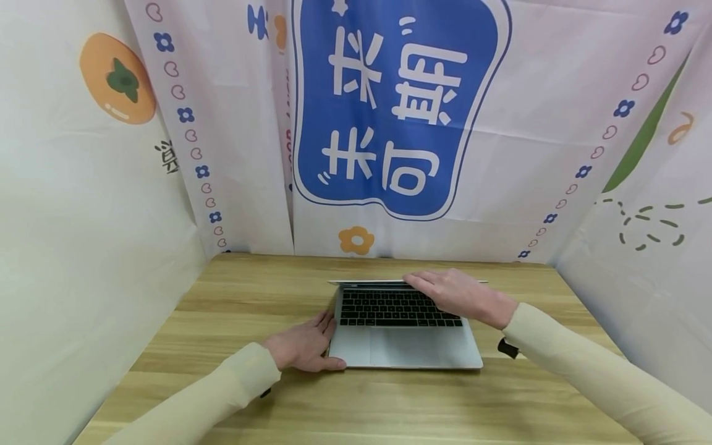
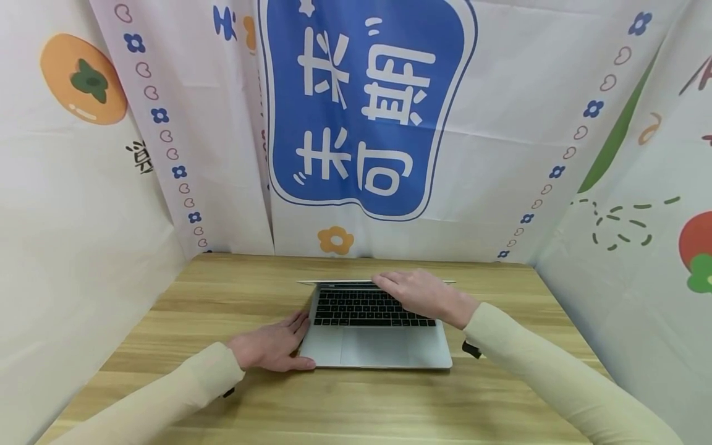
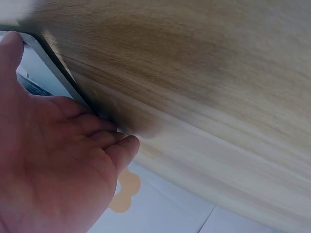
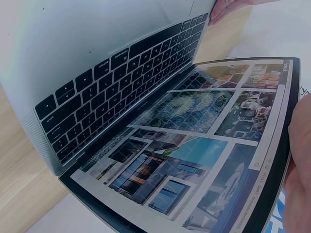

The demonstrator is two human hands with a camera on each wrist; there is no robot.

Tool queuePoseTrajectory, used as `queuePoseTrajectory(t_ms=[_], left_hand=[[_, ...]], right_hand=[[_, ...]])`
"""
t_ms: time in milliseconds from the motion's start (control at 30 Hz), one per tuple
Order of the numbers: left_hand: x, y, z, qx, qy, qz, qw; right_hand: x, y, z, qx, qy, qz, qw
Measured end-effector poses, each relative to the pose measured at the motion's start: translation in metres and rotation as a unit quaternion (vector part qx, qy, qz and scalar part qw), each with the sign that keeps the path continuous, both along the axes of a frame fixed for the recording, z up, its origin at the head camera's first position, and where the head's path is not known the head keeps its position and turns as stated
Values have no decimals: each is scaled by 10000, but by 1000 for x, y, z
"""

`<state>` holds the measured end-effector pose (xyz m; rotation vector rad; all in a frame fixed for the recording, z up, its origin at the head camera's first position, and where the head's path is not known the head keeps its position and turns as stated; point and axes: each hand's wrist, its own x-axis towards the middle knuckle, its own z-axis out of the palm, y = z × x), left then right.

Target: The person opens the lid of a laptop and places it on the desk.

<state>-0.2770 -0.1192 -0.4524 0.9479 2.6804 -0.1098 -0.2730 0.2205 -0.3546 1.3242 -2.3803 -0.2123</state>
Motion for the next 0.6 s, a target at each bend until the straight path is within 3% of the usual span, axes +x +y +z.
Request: queuePoseTrajectory(t_ms=[600], left_hand=[[-3,0,-1,58,-112,22,9999]], right_hand=[[-4,3,1,-180,-210,-97,9996]])
